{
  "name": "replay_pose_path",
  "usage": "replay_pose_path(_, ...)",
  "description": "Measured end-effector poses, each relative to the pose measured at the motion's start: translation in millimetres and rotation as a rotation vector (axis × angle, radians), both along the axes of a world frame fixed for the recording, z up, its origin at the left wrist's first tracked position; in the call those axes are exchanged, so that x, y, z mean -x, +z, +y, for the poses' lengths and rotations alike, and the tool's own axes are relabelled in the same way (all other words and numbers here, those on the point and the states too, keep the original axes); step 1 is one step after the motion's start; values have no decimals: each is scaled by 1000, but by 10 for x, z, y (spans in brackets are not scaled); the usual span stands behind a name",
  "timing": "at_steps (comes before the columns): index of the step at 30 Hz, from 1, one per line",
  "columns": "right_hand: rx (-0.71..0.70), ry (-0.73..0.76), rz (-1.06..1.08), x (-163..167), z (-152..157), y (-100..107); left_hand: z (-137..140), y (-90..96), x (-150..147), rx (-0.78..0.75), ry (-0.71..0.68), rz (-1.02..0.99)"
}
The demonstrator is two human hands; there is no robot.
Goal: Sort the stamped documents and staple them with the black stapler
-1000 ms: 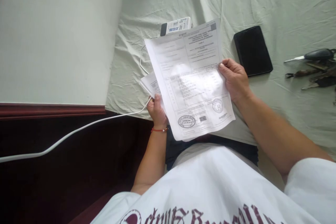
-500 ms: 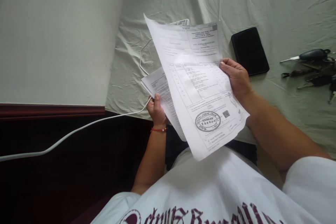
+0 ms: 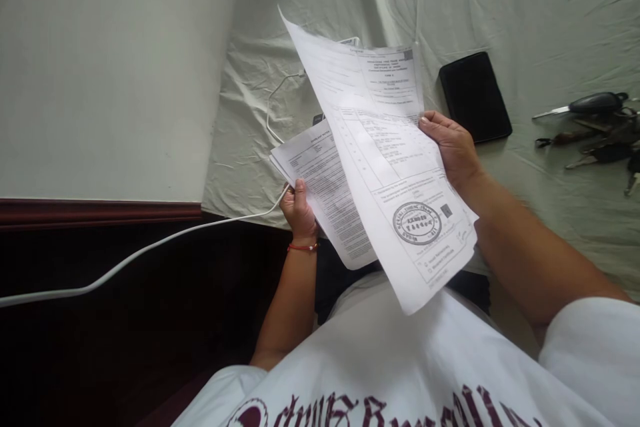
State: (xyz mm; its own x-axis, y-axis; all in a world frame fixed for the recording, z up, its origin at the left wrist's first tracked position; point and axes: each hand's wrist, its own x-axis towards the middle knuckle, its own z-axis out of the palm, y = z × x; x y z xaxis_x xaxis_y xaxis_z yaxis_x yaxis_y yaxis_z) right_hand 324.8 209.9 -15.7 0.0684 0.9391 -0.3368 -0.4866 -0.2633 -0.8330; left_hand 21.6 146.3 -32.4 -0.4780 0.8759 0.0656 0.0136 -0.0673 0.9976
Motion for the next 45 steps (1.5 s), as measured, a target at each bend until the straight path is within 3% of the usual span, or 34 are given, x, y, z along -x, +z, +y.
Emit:
replay_pose_path(29, 63, -75, 103, 32, -7, 99, -13, -15, -5, -1, 11, -53)
replay_pose_path(45, 70, -68, 55, 43, -15, 137, -11, -7, -5, -1, 19, -34)
